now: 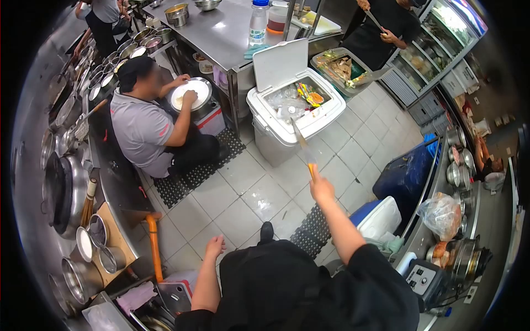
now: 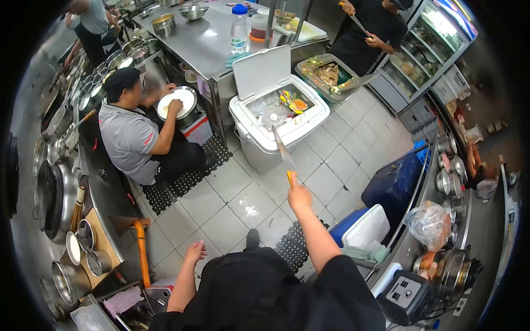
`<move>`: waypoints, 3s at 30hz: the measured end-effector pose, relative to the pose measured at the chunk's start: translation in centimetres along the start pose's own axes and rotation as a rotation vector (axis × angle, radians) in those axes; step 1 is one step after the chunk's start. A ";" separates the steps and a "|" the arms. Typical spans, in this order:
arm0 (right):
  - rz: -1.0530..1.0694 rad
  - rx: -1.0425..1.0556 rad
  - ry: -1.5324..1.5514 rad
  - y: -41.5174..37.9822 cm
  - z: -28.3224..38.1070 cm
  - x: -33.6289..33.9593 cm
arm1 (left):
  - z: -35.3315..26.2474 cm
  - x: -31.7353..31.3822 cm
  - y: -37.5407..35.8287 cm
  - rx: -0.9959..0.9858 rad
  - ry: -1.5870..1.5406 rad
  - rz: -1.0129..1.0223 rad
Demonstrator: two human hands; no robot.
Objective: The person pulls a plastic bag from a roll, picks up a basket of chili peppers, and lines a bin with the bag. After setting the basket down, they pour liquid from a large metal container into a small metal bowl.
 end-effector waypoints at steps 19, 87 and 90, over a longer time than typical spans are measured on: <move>0.389 0.319 0.302 -13.5 3.5 -8.4 | 3.9 2.9 0.3 -0.059 0.102 -0.234; 0.764 1.189 -0.648 -17.0 42.4 -28.0 | 56.0 29.0 -6.8 1.025 -0.430 -1.220; 0.872 1.055 -0.618 -13.9 43.6 -29.2 | 56.1 24.9 -7.1 1.107 -0.570 -1.243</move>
Point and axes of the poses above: each hand's wrist, its own y-axis towards the middle knuckle, its own x-axis out of the back of the hand, z = x × y, the point moved 5 cm from there along y, towards the middle knuckle, and after that the axes turned 7 degrees about -z, right-handed, at the moved point
